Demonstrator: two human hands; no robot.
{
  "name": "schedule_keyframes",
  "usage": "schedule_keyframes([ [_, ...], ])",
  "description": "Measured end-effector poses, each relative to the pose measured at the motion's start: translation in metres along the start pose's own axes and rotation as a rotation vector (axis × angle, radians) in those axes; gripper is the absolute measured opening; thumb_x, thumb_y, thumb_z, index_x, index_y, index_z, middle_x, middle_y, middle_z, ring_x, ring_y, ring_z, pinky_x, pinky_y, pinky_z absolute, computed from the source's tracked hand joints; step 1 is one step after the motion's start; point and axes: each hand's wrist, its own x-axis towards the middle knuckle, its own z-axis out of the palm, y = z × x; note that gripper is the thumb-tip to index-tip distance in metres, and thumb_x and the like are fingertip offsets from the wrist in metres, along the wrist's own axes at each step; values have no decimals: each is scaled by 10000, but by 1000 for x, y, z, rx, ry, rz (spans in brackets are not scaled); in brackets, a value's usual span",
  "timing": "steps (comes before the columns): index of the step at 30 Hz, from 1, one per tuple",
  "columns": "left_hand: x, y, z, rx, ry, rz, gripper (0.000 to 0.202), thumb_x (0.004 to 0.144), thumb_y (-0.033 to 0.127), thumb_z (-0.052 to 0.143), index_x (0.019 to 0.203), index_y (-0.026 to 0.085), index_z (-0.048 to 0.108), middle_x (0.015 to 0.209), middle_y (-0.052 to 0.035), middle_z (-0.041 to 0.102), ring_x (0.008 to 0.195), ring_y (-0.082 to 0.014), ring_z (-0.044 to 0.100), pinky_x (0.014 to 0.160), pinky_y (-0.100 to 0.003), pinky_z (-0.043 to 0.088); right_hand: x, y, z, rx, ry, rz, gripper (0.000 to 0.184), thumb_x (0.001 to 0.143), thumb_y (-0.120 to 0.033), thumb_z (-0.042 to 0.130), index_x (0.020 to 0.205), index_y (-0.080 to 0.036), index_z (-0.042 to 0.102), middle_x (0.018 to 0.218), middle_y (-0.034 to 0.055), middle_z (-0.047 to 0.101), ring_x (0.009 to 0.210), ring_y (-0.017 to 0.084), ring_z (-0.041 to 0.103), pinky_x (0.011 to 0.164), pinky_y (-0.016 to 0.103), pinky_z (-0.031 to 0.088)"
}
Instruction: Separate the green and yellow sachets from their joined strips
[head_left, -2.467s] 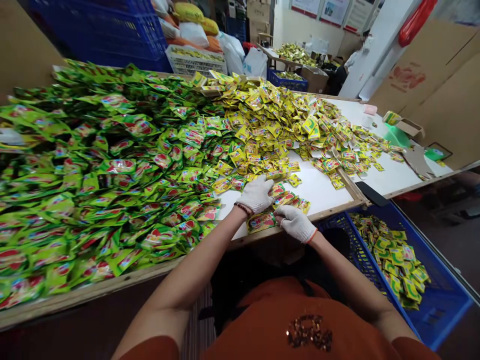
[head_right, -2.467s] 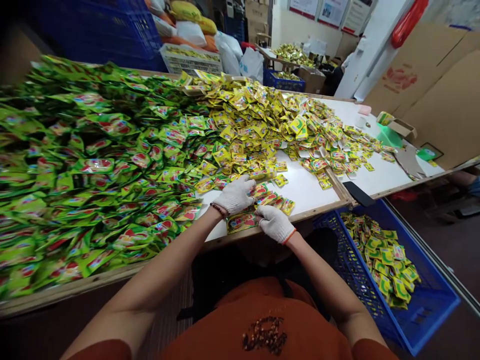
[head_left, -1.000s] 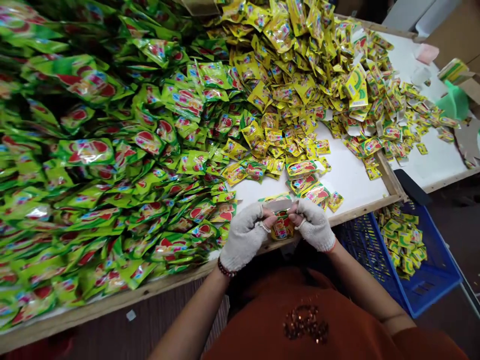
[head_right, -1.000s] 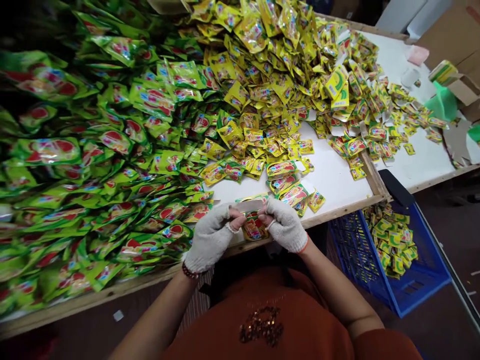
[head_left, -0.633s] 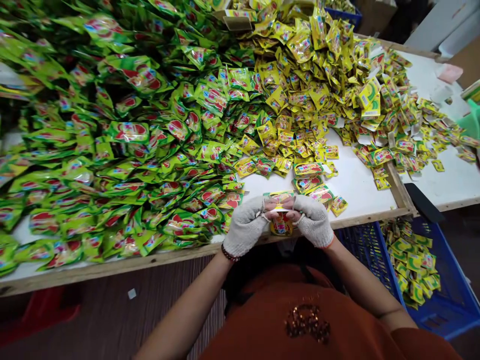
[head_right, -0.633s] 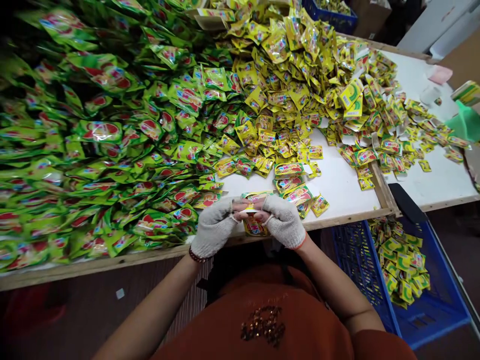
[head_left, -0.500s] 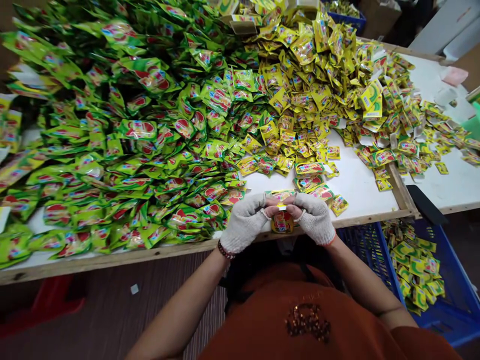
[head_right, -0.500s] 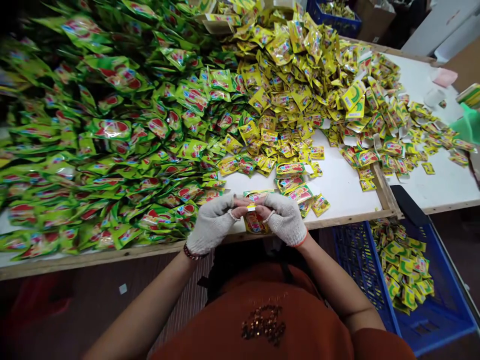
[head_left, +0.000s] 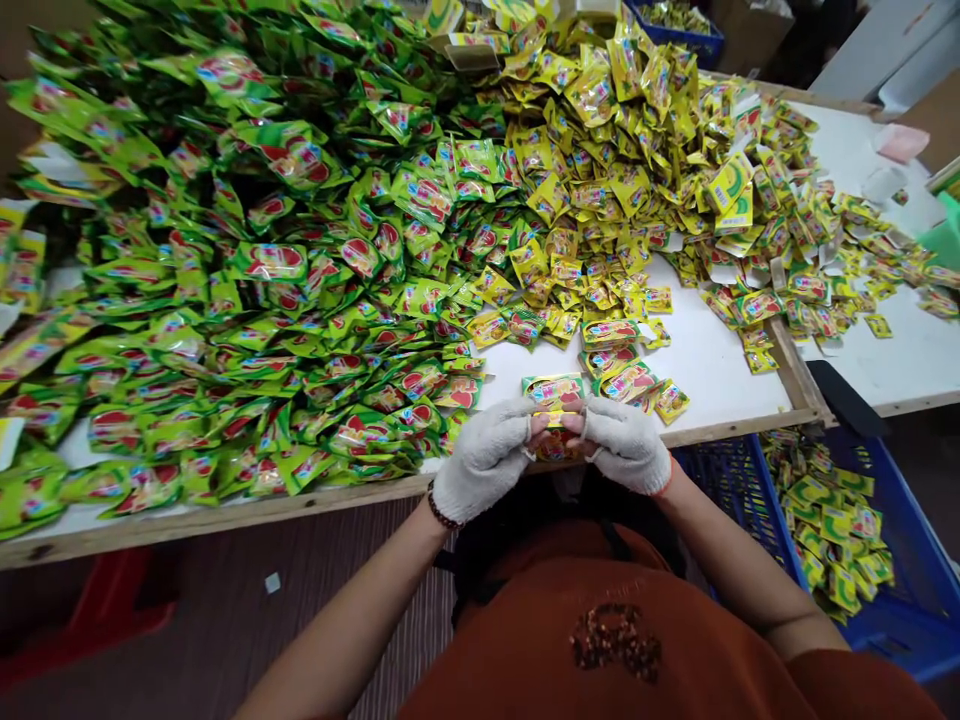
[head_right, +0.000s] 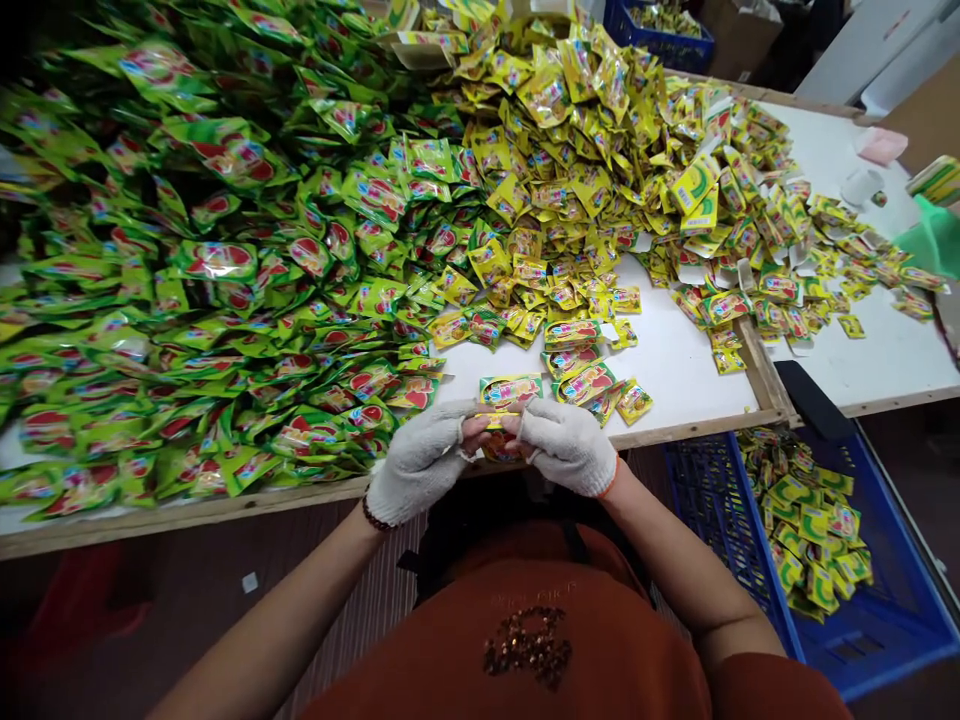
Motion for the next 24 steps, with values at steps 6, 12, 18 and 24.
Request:
schedule_keyframes([
  [6,40,-5,7,56,-52,-275,213,968,280,525,1026,186,707,1030,-75,737,981,-196,686,898,-330,544,-4,-2,-11,101,319,406,165,947,-256,573,1011,-234,724,885,34,690,812,178,661,740,303,553],
  [12,116,-36,63,429,-373,-218,287,830,216,581,1106,174,649,1172,-111,654,1113,-252,605,971,-362,484,-52,61,-127,-59,603,929,321,874,-462,569,969,-184,700,721,9,630,618,150,560,579,271,464],
  [18,153,-61,95,642,-571,-292,406,758,364,636,1120,181,636,1067,-128,670,993,-319,623,854,-424,484,-73,88,-167,-387,505,975,286,746,-403,637,883,-165,718,852,86,693,821,235,617,781,371,498],
  [24,139,-51,89,633,-460,-298,341,801,405,623,1067,194,651,1056,-96,666,998,-266,614,864,-368,477,-25,43,-84,-343,225,695,313,932,-370,488,741,-199,666,753,53,652,752,194,595,740,312,460],
])
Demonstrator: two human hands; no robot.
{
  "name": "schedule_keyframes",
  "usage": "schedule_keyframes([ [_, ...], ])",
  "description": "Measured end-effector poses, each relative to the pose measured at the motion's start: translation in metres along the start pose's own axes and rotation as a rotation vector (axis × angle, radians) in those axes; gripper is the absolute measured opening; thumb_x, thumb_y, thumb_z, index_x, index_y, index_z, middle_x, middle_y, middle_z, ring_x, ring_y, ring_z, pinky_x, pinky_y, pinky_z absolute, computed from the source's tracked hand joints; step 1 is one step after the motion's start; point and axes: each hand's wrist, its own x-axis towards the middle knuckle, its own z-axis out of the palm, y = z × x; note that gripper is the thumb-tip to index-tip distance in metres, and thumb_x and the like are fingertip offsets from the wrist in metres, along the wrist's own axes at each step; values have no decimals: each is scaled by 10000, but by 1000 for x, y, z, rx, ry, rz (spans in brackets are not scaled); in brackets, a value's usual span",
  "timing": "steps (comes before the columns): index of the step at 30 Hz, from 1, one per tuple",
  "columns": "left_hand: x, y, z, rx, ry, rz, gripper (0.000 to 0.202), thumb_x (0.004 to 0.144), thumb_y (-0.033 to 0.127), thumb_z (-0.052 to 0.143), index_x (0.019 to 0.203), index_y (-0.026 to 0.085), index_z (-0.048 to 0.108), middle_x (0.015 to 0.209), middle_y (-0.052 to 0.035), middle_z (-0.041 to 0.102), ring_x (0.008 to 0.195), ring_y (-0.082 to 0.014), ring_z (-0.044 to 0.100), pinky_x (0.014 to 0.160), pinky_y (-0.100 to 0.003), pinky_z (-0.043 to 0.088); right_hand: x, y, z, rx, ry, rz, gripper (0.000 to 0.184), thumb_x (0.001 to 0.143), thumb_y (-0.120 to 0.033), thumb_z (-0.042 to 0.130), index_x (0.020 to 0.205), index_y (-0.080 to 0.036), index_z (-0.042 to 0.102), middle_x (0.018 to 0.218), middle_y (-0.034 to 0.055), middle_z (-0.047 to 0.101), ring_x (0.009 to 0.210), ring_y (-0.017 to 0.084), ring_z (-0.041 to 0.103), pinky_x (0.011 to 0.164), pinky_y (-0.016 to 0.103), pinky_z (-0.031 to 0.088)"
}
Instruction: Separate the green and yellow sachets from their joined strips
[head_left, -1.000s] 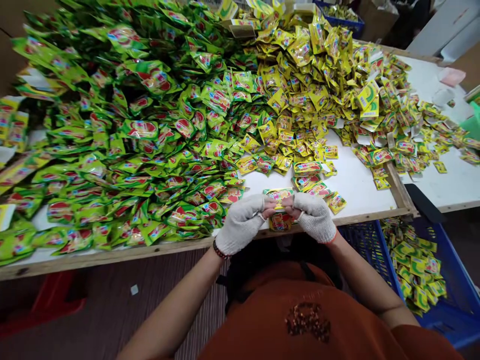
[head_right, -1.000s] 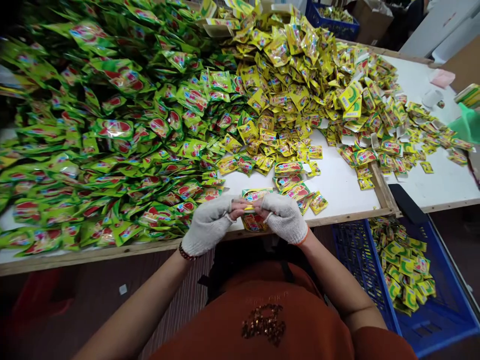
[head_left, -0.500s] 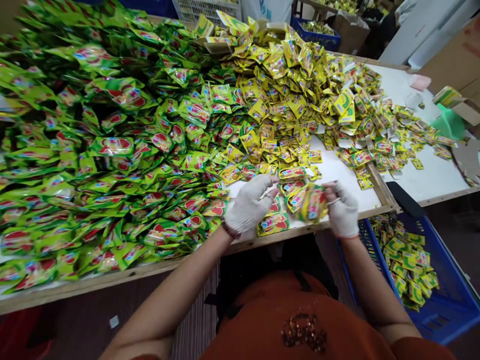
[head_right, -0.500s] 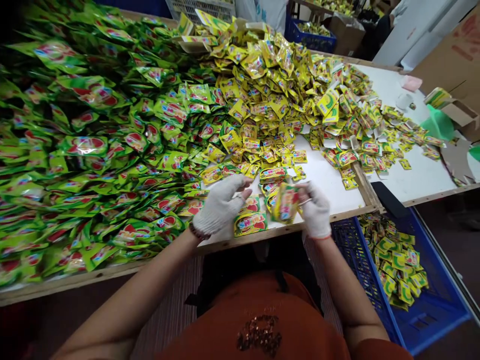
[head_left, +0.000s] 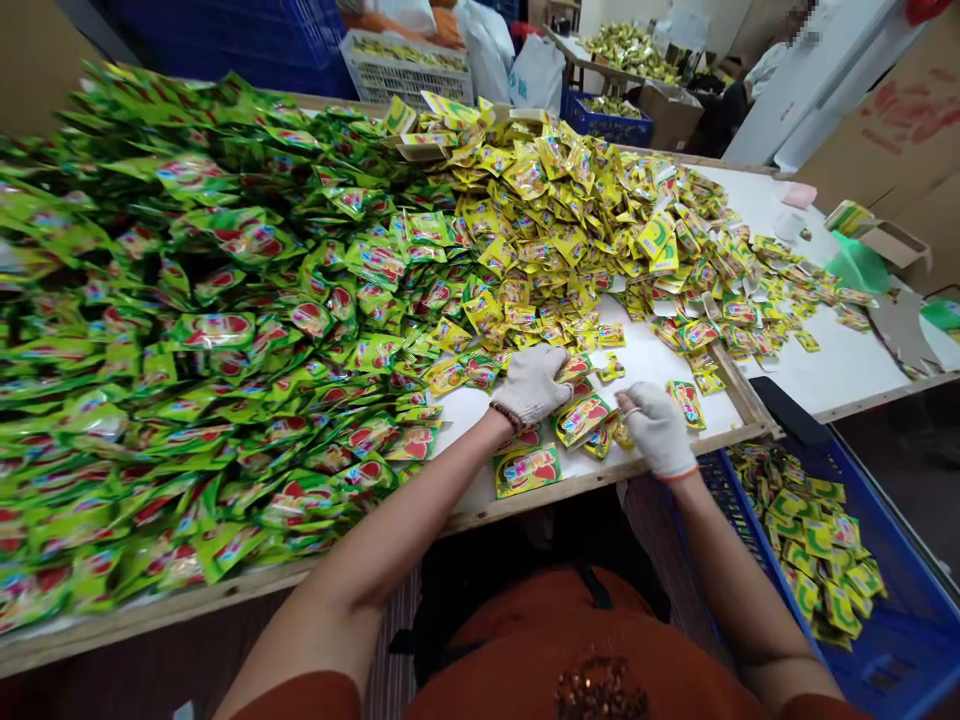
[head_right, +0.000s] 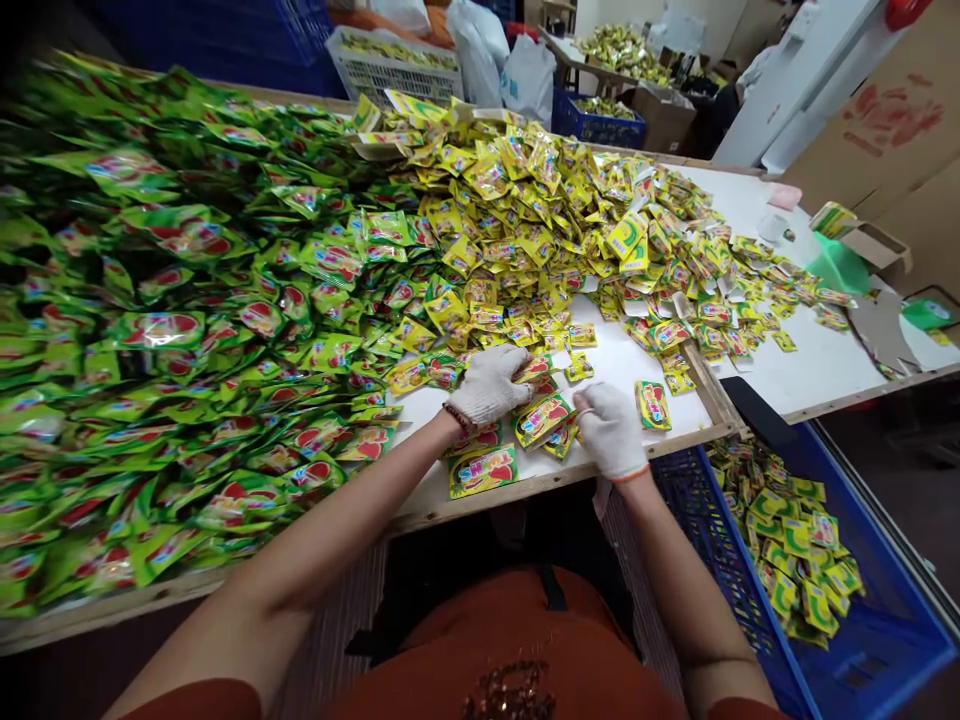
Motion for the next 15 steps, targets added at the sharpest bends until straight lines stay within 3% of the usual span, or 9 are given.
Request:
schedule_keyframes([
  [4,-40,12,-1,-108,275,23,555,795,373,643,1299,149,577,1122,-133,640,1074,-299,589,956,-435,473,-2,-43,32,71,-62,68,354,913,-467,561,740,-180,675,695,47,660,679,179,577,665,289,446],
  [7,-81,10,-1,-260,390,34,593,798,365,679,1339,166,538,1160,-134,636,1112,-307,596,988,-478,485,-6,-58,40,284,-139,106,347,911,-470,562,842,-162,707,740,46,705,693,180,621,676,285,488],
  [12,-138,-5,5,-860,379,-270,341,878,362,658,1147,199,526,1111,-88,668,1018,-212,692,914,-389,578,-26,-58,58,598,-378,-2,272,904,-326,598,1131,-190,662,979,55,741,917,207,687,844,336,560],
  [15,-153,-8,10,-1015,376,-328,280,892,346,644,1100,206,518,1068,-74,697,969,-192,720,873,-361,603,-41,-50,76,762,-241,48,350,872,-302,658,1201,-206,589,996,54,722,912,186,702,846,324,578],
])
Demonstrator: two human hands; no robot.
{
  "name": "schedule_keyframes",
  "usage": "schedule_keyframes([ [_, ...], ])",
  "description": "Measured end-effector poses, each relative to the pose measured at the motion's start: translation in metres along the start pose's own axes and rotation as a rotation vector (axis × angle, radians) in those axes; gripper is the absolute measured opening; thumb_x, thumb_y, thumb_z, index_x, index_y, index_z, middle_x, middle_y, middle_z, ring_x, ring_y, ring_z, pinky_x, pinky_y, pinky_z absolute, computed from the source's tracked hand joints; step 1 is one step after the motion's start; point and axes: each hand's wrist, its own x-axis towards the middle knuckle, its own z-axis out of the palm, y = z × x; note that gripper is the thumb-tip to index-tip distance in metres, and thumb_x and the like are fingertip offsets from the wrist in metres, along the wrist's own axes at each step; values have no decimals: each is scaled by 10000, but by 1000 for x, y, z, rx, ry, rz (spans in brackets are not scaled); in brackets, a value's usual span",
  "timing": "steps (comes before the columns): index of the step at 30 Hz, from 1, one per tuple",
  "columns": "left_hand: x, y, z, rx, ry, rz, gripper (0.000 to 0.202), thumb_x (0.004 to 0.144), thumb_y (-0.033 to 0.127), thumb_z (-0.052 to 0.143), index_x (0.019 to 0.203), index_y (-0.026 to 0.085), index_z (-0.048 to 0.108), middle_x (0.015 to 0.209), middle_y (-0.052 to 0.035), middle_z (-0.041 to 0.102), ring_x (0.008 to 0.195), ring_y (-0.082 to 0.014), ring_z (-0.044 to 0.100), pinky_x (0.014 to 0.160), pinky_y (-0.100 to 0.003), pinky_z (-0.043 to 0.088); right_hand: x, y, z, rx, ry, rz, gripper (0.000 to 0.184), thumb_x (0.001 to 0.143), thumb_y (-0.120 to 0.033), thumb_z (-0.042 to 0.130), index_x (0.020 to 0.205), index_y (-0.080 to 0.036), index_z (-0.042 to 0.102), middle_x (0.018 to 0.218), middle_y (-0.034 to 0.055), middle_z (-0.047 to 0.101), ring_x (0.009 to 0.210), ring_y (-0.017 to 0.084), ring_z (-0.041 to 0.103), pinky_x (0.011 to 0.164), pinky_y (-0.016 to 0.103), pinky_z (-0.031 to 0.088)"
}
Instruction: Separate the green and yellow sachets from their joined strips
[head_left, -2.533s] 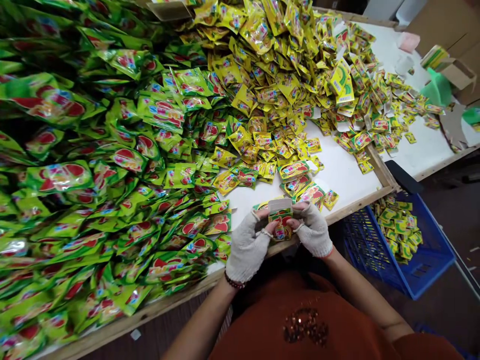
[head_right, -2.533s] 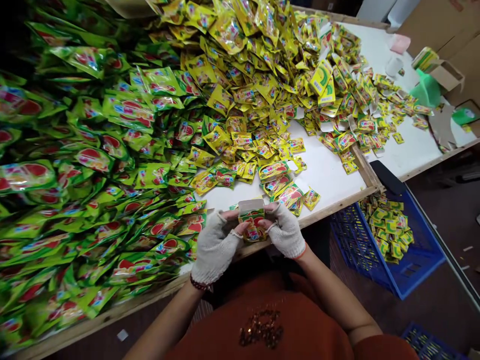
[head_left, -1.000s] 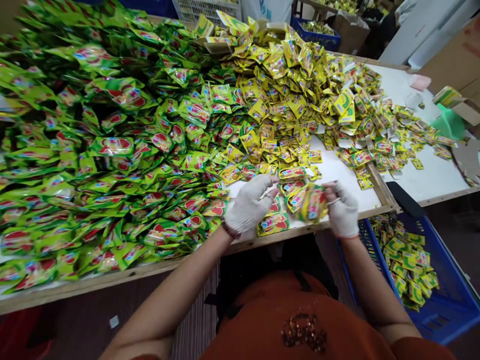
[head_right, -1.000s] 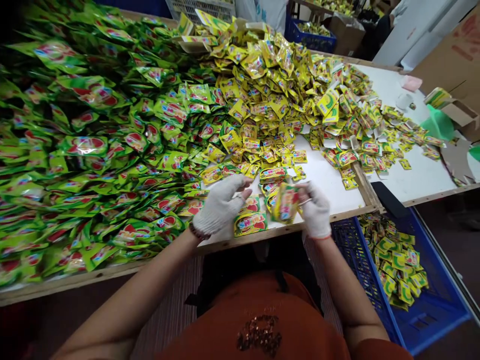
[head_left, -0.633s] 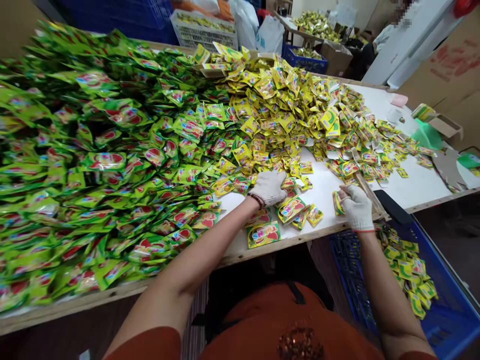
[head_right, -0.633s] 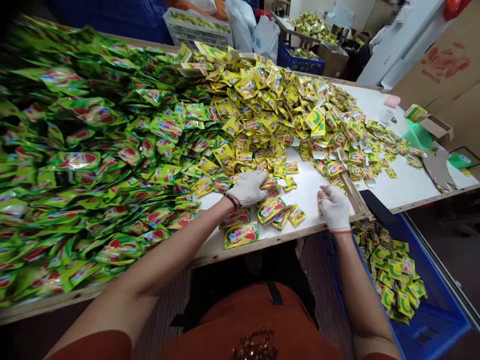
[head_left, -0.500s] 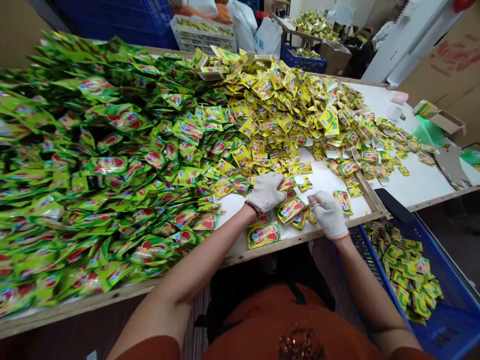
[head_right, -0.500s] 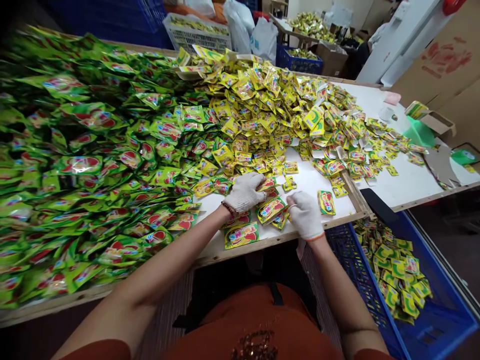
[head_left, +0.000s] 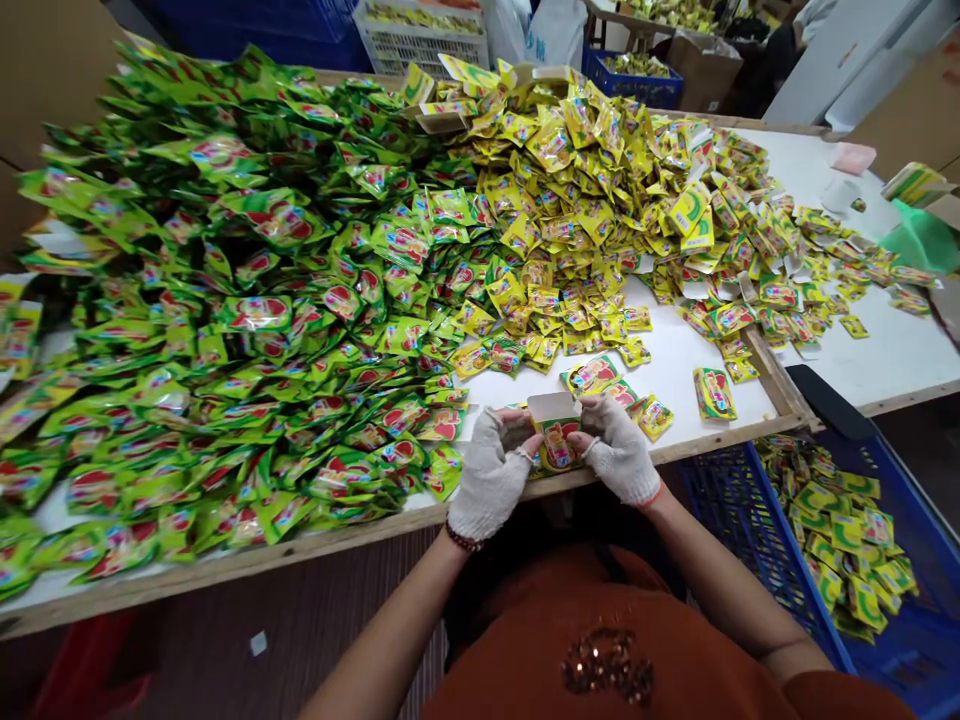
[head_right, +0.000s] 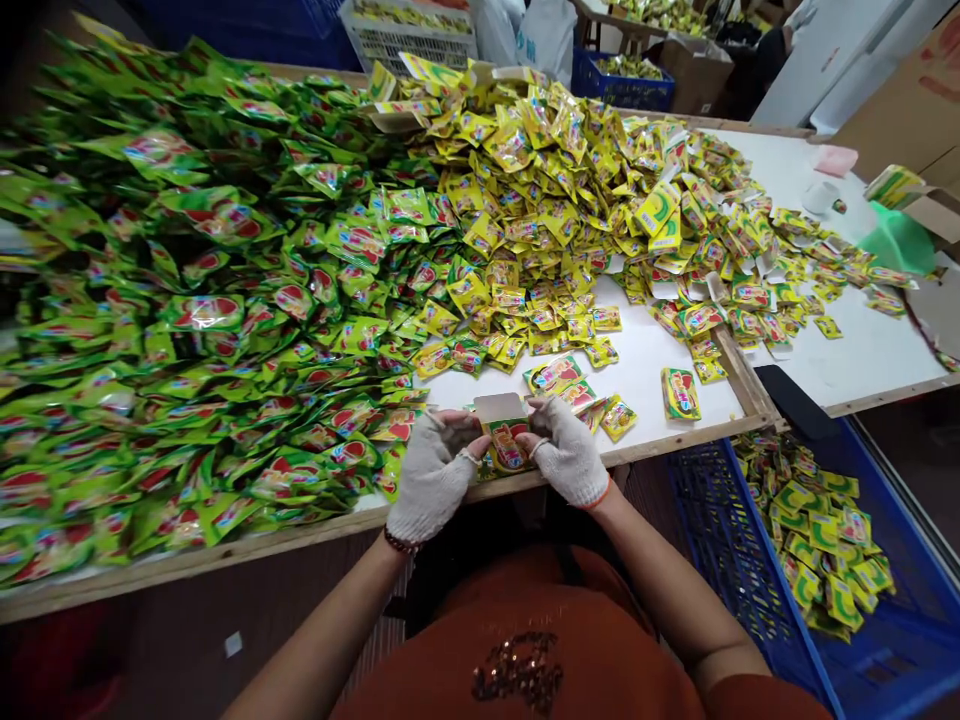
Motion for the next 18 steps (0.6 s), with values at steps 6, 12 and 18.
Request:
schedule_keyframes([
  [6,1,4,-4,197,-66,151,284,882,304,648,1145,197,645,1112,-86,710,979,-192,700,884,-354,589,-10,12,-3,-92,105,-147,295,859,-285,702,1143,-223,655,1004,55,727,891,187,716,832,331,600],
  [12,4,16,0,228,-39,135,174,863,329,670,952,184,707,927,-51,754,860,-185,711,802,-321,597,-11,3,-14,-271,86,-312,292,871,-260,699,1160,-218,681,986,56,742,854,181,713,798,321,603],
  [18,13,33,-4,202,-122,122,184,862,330,671,960,184,725,932,-55,781,834,-191,724,753,-297,602,-9,-8,-14,-303,20,-325,162,905,-285,649,1042,-210,693,963,66,745,870,198,711,785,332,588],
])
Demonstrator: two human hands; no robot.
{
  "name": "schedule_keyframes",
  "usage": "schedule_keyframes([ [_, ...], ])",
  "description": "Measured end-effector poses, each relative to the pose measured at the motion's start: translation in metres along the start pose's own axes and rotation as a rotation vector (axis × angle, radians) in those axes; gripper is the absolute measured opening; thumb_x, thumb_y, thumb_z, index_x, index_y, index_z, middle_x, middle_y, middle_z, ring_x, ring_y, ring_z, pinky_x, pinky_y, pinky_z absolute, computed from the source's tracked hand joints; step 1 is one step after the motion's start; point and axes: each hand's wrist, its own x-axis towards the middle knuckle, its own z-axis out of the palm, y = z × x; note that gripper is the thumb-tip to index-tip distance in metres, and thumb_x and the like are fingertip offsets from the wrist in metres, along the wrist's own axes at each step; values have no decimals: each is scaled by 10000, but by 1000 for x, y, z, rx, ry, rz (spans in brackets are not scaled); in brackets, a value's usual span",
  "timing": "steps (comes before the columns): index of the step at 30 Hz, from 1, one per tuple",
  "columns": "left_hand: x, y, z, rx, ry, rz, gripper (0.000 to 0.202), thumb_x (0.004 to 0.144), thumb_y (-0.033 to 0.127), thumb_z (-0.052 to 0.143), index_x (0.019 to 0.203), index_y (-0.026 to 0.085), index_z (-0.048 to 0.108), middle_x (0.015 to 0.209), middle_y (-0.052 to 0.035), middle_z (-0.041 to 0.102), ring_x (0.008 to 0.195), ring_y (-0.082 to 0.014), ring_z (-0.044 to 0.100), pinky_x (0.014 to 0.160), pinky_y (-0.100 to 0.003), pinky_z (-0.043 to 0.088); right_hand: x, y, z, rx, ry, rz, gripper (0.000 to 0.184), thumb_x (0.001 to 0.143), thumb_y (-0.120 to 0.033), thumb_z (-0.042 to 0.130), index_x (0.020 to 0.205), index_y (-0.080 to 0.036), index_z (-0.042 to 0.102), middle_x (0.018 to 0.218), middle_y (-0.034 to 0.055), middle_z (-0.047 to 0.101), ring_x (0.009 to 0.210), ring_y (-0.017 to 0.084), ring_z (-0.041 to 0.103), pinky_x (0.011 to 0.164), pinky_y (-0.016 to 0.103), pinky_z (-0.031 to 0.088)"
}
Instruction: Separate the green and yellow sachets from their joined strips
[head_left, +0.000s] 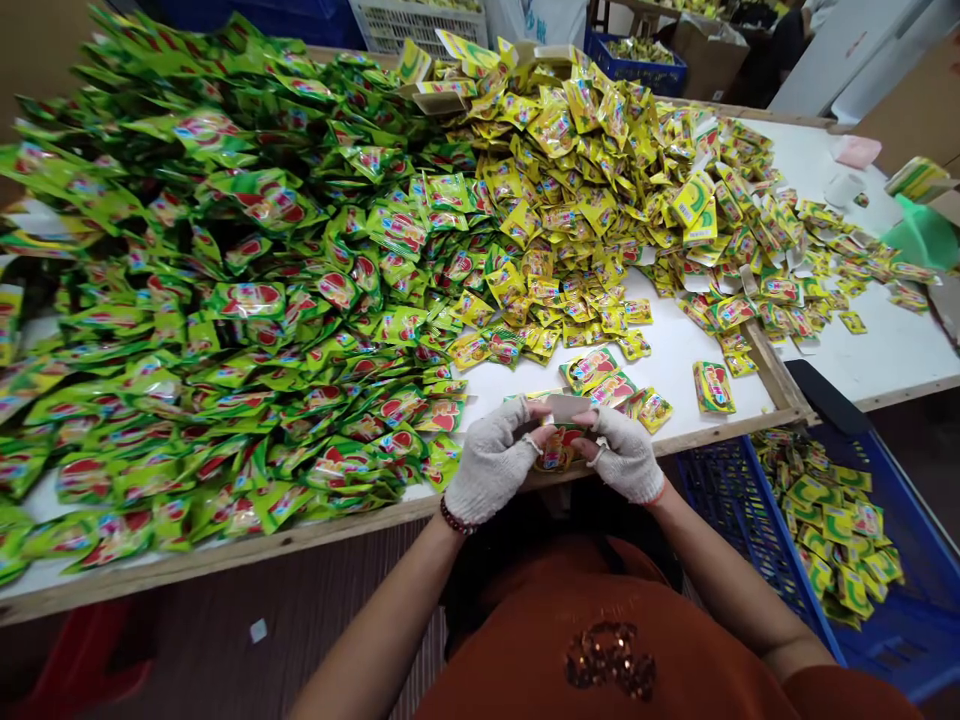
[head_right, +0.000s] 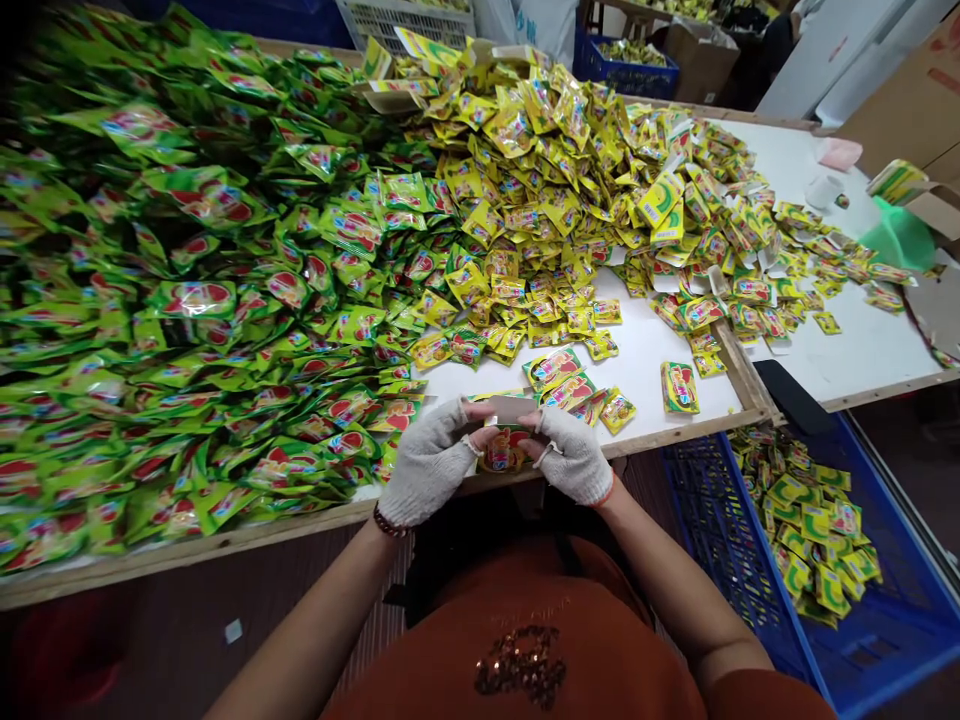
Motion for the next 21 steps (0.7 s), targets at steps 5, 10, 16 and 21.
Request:
schedule_keyframes([
  [5,-1,1,-8,-10,-29,11,134,852,319,677,843,191,713,816,-38,761,740,-168,706,681,-268,585,13,-11,4,174,-44,177,124,896,-323,653,863,-204,657,757,15,678,707,163,660,679,281,563],
  [10,-4,-8,-10,-161,58,-70,221,832,322,694,1000,190,638,895,-30,740,779,-162,716,695,-270,586,25,-14,16,216,-50,189,281,908,-327,622,1163,-216,668,981,48,732,899,193,703,827,331,583],
  [16,-10,1,-19,4,5,18,173,893,344,641,879,197,731,864,-41,768,799,-179,705,746,-290,569,33,-27,6,84,-174,2,226,947,-345,596,970,-198,767,879,54,760,819,195,704,768,313,560],
  [21,-7,21,-27,41,-49,-37,165,886,317,648,864,182,740,803,-23,762,717,-157,691,660,-244,561,38,-37,0,92,-221,122,240,923,-358,632,996,-182,779,887,42,768,812,196,713,739,299,560],
])
